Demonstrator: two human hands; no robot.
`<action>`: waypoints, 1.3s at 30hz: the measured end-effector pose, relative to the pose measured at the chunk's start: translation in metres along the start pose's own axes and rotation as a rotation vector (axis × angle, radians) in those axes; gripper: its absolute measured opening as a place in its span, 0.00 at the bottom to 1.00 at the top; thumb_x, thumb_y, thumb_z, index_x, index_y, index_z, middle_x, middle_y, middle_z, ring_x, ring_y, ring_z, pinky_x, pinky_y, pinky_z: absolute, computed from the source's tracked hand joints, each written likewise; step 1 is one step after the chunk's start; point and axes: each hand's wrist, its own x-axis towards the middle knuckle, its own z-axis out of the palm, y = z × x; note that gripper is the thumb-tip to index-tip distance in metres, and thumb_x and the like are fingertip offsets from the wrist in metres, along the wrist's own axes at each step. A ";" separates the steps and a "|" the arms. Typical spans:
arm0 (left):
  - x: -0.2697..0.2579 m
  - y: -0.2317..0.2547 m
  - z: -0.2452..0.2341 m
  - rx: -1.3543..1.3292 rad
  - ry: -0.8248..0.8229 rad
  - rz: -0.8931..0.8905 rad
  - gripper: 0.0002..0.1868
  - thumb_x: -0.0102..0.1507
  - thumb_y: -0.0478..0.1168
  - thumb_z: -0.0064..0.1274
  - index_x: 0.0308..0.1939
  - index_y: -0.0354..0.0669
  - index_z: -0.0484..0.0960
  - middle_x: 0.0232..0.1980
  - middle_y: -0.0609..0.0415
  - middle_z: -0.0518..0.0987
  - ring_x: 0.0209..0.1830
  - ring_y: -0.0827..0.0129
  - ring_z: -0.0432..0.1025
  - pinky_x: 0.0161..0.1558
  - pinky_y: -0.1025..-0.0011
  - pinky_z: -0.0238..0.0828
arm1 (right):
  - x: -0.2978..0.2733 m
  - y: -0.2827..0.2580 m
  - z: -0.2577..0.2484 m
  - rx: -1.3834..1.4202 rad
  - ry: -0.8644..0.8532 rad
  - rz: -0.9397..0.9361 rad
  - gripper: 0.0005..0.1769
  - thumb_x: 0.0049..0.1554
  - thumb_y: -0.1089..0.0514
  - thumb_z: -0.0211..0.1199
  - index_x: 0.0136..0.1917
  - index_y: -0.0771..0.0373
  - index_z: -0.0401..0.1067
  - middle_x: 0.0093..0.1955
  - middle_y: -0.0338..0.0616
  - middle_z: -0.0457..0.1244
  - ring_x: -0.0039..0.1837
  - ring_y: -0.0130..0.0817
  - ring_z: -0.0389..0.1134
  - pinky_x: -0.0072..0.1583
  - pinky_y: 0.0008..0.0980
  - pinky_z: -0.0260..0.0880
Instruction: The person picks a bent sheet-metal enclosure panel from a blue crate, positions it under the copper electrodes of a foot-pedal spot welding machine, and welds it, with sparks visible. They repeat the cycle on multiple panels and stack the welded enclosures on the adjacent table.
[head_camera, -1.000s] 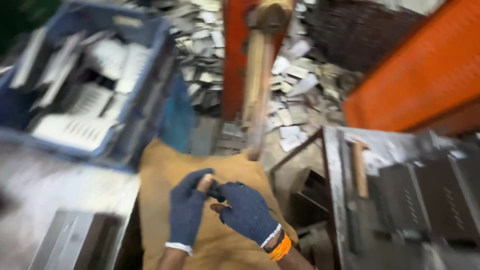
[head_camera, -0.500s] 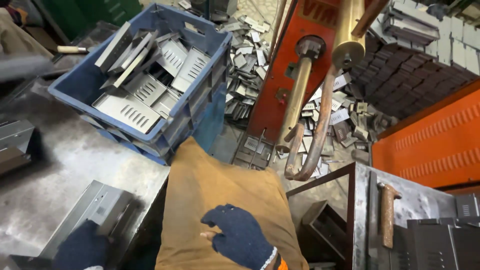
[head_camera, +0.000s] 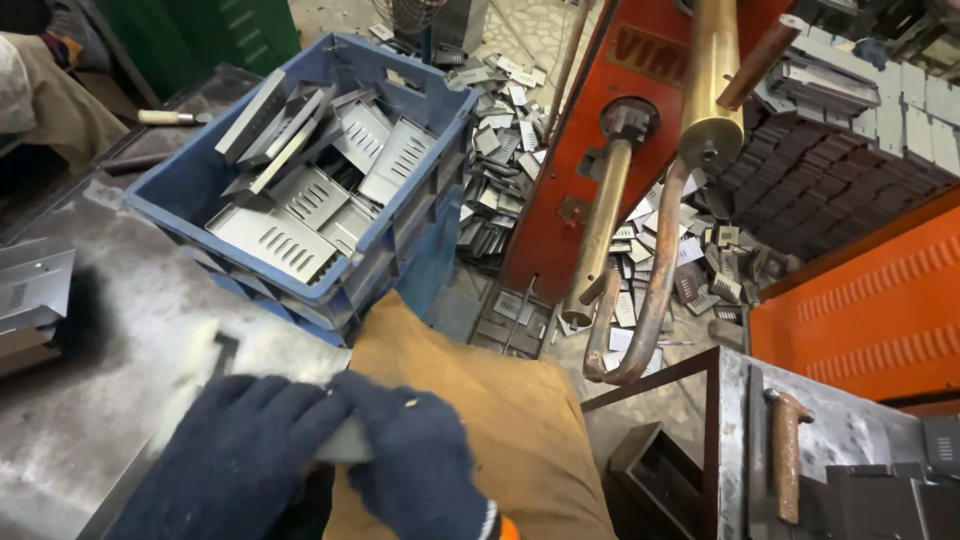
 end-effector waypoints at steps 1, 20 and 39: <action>0.024 0.018 -0.025 -0.013 0.073 0.102 0.35 0.49 0.48 0.61 0.61 0.46 0.77 0.55 0.51 0.80 0.53 0.55 0.76 0.55 0.52 0.67 | -0.003 0.009 0.001 -0.002 -0.064 0.156 0.40 0.41 0.58 0.73 0.68 0.54 0.70 0.52 0.45 0.70 0.55 0.49 0.71 0.56 0.48 0.68; 0.181 -0.218 0.123 0.588 -0.369 -0.164 0.14 0.57 0.50 0.58 0.46 0.61 0.83 0.50 0.58 0.84 0.55 0.65 0.77 0.66 0.56 0.61 | -0.091 0.080 -0.042 -0.273 0.006 0.830 0.29 0.38 0.47 0.80 0.54 0.44 0.76 0.43 0.44 0.71 0.47 0.46 0.74 0.49 0.47 0.71; 0.207 -0.243 0.131 0.495 -0.424 0.096 0.17 0.52 0.45 0.63 0.45 0.55 0.81 0.45 0.53 0.84 0.51 0.57 0.78 0.54 0.58 0.72 | -0.085 0.067 -0.038 -0.181 0.180 0.846 0.32 0.36 0.43 0.81 0.52 0.51 0.75 0.41 0.46 0.70 0.43 0.49 0.73 0.46 0.47 0.70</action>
